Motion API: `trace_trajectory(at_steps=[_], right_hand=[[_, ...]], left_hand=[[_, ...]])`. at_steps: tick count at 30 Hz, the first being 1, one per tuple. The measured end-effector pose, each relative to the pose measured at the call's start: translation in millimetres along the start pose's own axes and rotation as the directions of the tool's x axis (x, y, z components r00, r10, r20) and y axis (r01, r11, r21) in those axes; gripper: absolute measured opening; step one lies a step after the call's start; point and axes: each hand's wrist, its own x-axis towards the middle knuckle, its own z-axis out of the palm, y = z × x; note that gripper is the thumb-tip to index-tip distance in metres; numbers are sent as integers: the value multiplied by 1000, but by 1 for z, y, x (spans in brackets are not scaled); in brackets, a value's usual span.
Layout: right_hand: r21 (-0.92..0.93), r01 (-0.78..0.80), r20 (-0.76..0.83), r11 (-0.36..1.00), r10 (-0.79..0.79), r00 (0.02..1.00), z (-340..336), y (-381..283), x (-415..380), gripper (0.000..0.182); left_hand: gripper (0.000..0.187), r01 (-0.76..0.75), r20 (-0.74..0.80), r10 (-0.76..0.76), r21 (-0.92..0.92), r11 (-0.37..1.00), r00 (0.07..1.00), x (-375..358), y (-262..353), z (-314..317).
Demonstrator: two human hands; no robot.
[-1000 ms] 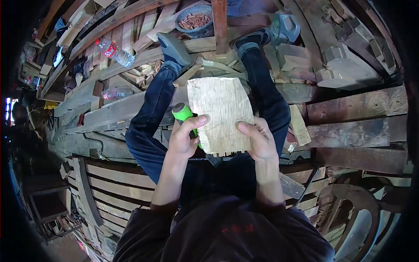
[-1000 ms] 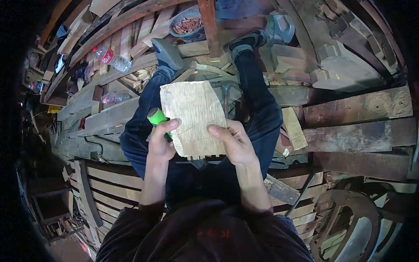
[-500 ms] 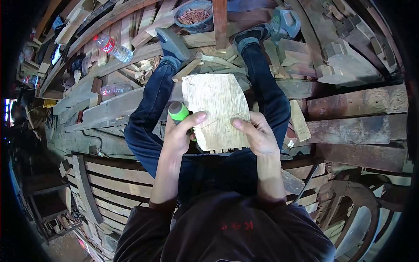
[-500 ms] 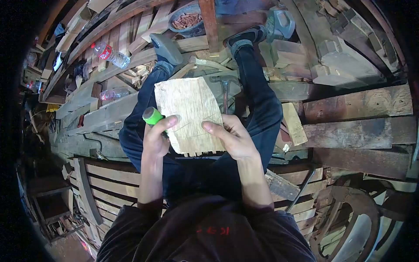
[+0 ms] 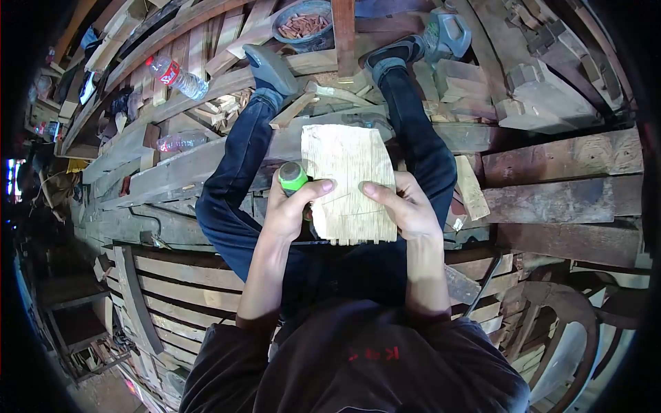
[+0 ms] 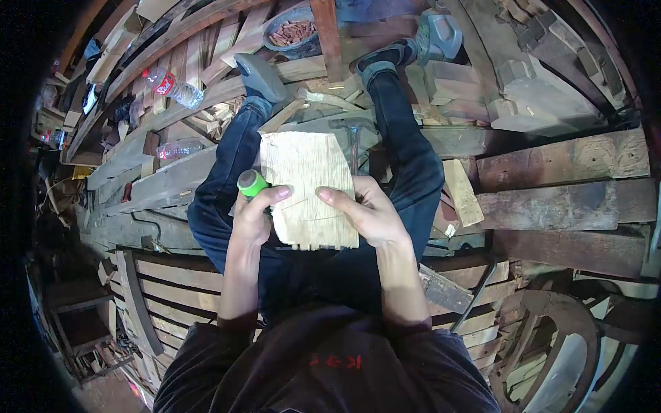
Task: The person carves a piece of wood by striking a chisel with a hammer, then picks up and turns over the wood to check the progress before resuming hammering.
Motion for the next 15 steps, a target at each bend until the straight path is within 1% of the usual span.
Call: trace_trajectory(at_steps=[2,3,6,7,10,13,15], right_hand=[[-12,47,40,999,-46,998,1,5,1,24],[40,54,31,998,-56,998,4,4,1,23],[98,46,33,994,-50,998,4,7,1,22],[91,33,16,995,-35,999,2,8,1,22],[129,23,-11,991,-22,1000,2,11,1,21],[114,29,-8,993,-28,1000,0,10,1,21],[126,20,6,992,-21,1000,-2,12,2,22]], left_hand=[[40,-2,36,7,-142,990,999,0,-2,-1],[45,34,62,-23,-170,985,998,1,-6,-6],[52,79,159,-39,-255,964,987,3,-14,-12],[58,63,182,-16,-256,965,983,5,-16,-10],[60,69,215,-7,-285,956,977,5,-20,-8],[62,78,255,11,-335,939,967,7,-24,-4],[69,125,236,-47,-327,937,971,7,-25,-1]])
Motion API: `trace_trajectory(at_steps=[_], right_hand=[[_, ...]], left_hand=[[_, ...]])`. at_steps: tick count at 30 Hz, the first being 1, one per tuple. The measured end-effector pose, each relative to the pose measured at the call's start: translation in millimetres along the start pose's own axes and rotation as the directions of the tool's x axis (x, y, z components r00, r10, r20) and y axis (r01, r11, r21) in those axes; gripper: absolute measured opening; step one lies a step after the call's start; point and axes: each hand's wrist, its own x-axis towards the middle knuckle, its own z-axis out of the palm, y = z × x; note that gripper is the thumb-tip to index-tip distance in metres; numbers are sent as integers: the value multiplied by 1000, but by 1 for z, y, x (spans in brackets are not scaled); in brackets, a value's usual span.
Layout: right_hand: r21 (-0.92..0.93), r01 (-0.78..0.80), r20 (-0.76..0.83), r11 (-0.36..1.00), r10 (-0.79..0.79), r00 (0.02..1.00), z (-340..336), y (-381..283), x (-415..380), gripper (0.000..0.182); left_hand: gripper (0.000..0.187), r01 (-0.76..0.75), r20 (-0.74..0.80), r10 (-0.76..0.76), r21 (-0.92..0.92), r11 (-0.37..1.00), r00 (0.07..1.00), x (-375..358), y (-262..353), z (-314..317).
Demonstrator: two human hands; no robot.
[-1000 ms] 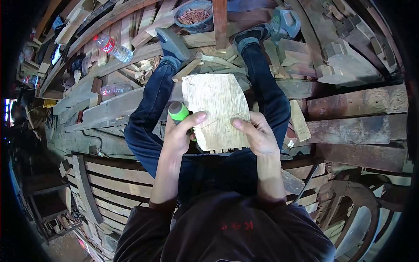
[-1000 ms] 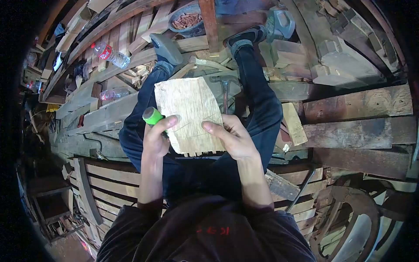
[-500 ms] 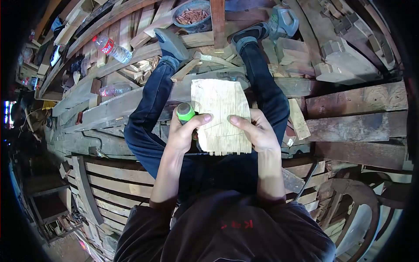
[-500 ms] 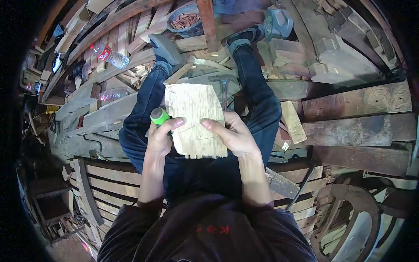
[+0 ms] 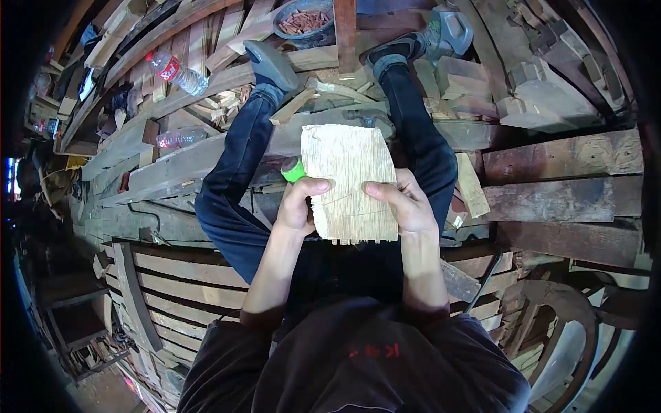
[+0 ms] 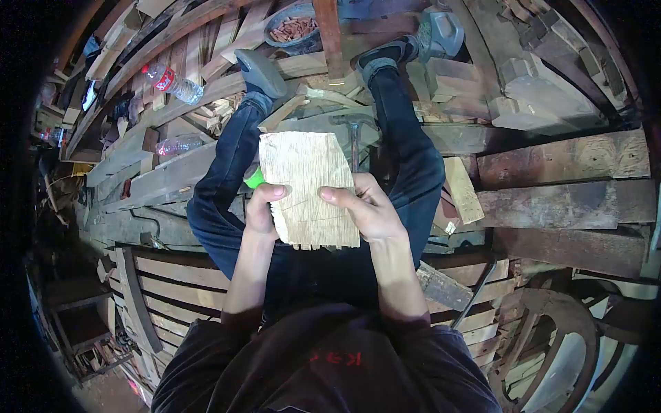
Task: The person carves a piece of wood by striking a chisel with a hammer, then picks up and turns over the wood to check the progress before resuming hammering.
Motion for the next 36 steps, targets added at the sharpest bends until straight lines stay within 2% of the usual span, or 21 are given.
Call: trace_trajectory(at_steps=[6,9,10,13,14,17,18,26,30,33,34,36], right_hand=[[51,-11,-16,999,11,1000,-2,5,3,23],[28,-20,5,999,20,1000,-7,11,5,24],[5,-23,0,1000,23,1000,-5,9,6,24],[-81,6,20,997,-4,1000,-3,7,8,24],[-93,10,21,996,-8,1000,-3,7,9,25],[-123,3,35,992,1,999,-3,3,10,25],[-123,1,29,992,3,1000,-2,3,11,25],[-122,-34,-51,992,28,998,-5,13,24,26],[-164,-48,-55,985,39,998,-14,18,31,25],[-150,-75,-53,986,68,996,-15,22,37,24],[-148,-81,-55,986,73,996,-15,24,39,24],[-151,-84,-64,985,75,995,-13,26,42,24]], left_hand=[[77,47,20,-47,-39,998,999,4,-8,-7],[64,33,17,-33,-35,999,999,6,-9,-17],[54,25,-37,-26,-43,999,999,7,-8,-21],[46,-63,-146,95,212,975,985,6,0,-22],[37,-80,-188,119,206,975,975,6,1,-20],[29,-152,-149,232,417,896,961,2,11,-14],[21,-67,-217,187,463,884,958,-1,14,-19],[22,-293,-217,368,311,904,904,5,20,-43],[28,-205,-196,359,540,816,912,7,28,-54],[29,-134,-191,305,601,788,933,7,30,-51],[23,-157,-194,301,534,831,934,7,29,-51],[23,-153,-156,275,536,830,949,8,23,-57]])
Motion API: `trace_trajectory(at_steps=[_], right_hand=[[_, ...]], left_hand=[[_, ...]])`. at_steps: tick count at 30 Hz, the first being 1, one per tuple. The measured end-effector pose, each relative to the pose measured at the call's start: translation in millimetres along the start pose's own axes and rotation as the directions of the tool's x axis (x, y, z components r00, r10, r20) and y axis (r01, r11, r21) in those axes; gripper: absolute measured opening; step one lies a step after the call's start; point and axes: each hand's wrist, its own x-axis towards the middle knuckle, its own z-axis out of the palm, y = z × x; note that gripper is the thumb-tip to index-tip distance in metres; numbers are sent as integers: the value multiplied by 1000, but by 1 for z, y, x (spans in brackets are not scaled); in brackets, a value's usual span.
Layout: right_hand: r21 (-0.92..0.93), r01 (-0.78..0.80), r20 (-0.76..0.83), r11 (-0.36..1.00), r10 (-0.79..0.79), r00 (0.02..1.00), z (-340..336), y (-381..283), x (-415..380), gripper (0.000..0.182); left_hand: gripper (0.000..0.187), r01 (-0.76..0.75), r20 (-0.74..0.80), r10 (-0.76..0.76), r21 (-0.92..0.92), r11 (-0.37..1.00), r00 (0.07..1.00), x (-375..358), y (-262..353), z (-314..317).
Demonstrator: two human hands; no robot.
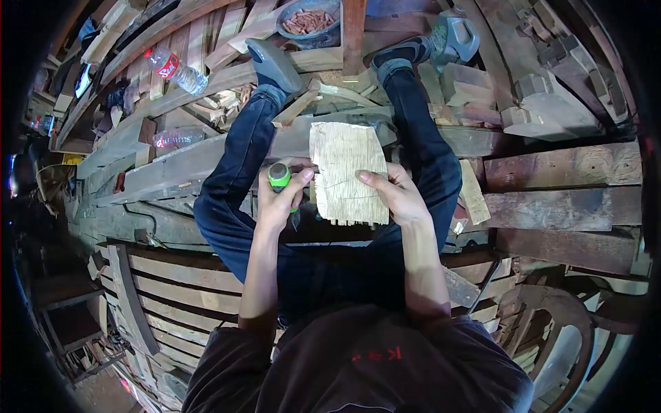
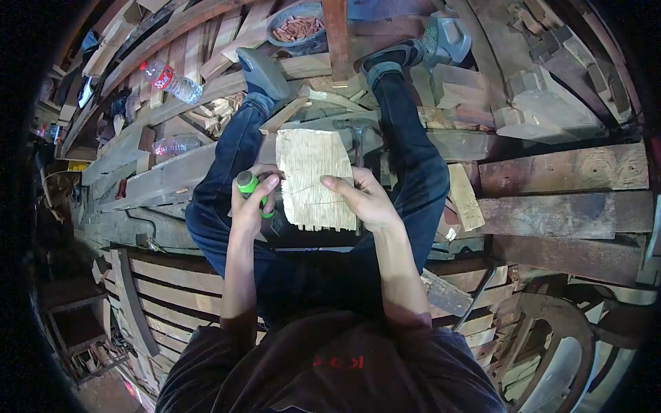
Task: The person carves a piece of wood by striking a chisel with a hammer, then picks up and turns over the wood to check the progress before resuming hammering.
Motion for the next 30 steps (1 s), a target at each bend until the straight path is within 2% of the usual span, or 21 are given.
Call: trace_trajectory(at_steps=[6,14,17,18,23,27,30], right_hand=[[1,-25,19,1000,25,1000,3,2,6,27],[17,-11,-13,1000,11,1000,-4,14,9,31],[55,-20,20,998,19,1000,-8,20,7,30],[19,-94,70,995,92,993,-11,16,4,27],[18,-23,80,1000,22,997,-11,23,0,27],[48,-7,44,999,5,999,-10,22,0,29],[45,-11,22,999,10,1000,-11,23,4,29]], left_hand=[[20,83,39,-85,38,996,996,-6,-12,2],[18,49,-22,-50,-26,998,999,-8,-22,2],[17,49,-74,-52,-47,998,996,-8,-18,5],[16,38,-91,-45,-75,996,995,-7,-19,6],[17,33,-120,-44,-89,996,992,-3,-25,7],[19,78,-53,-81,-67,995,995,-4,-25,7],[22,103,-58,-108,-93,990,992,-5,-30,6]])
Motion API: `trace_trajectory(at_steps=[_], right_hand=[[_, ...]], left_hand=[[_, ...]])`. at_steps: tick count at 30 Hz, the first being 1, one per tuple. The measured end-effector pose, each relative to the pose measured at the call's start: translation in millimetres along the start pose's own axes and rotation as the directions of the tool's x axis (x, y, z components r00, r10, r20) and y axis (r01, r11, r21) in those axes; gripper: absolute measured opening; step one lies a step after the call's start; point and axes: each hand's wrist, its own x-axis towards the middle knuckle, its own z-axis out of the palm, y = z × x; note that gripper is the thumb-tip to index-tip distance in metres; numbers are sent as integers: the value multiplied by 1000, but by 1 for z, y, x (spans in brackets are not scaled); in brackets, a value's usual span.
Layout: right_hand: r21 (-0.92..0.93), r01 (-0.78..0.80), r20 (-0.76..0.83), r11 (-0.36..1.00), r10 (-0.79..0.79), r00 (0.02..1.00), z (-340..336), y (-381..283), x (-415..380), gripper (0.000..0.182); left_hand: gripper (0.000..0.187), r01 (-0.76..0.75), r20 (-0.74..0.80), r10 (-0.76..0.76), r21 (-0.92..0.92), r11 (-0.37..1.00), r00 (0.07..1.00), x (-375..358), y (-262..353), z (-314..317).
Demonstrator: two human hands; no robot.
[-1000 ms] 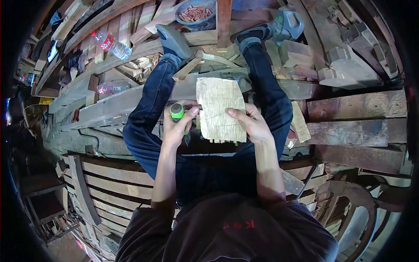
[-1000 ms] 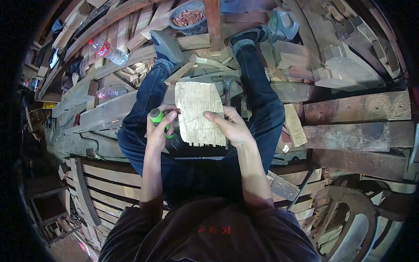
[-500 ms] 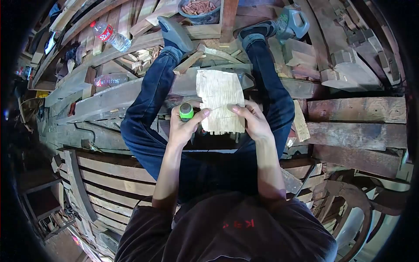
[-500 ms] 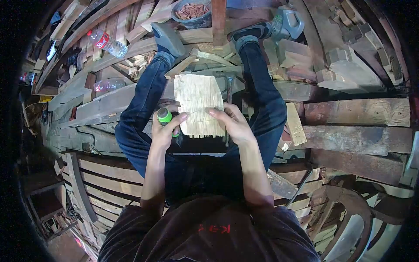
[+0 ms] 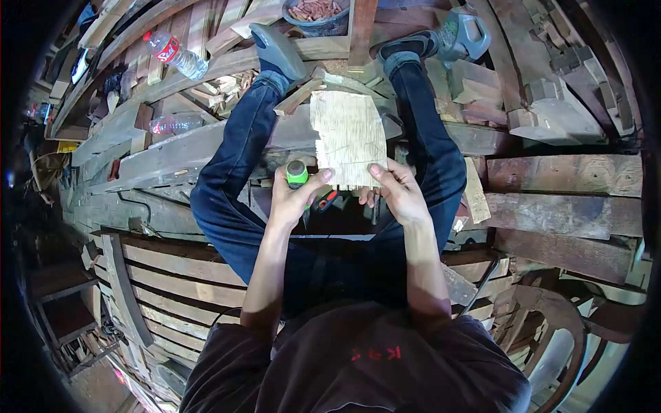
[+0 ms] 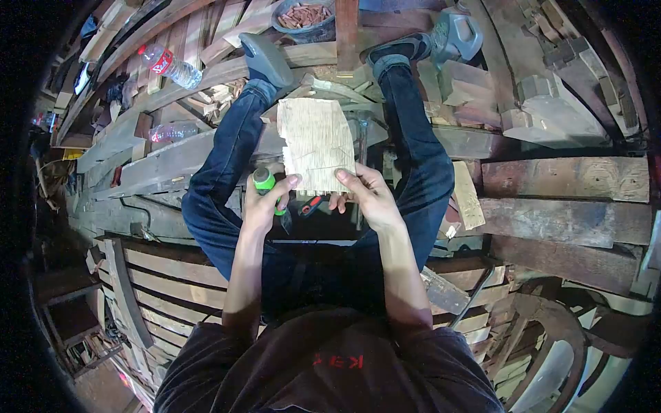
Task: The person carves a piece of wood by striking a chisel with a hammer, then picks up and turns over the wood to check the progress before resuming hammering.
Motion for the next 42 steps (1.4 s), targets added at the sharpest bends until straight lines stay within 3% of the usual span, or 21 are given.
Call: trace_trajectory(at_steps=[8,14,26,31,33,36,42], right_hand=[[43,21,84,999,-24,996,3,3,2,26],[-43,-9,40,999,10,999,8,-3,0,24],[-60,15,71,998,-10,997,11,-11,2,25],[13,-2,4,1000,2,1000,-1,-2,19,27],[-76,-93,-53,993,89,995,-12,9,32,29],[-274,-229,-120,934,203,972,-29,27,56,33],[-258,-363,-190,895,322,928,-31,58,100,40]], left_hand=[[23,63,51,-54,-191,980,997,4,-4,-9],[23,36,152,-29,-46,998,988,6,0,-15],[24,-66,168,75,-56,996,983,6,11,-12],[27,-130,-32,130,3,992,991,11,13,-11],[27,-163,-116,160,-17,986,980,13,7,-20],[23,-261,-167,241,-116,958,956,15,4,-32],[16,-422,-218,375,-246,872,901,27,6,-50]])
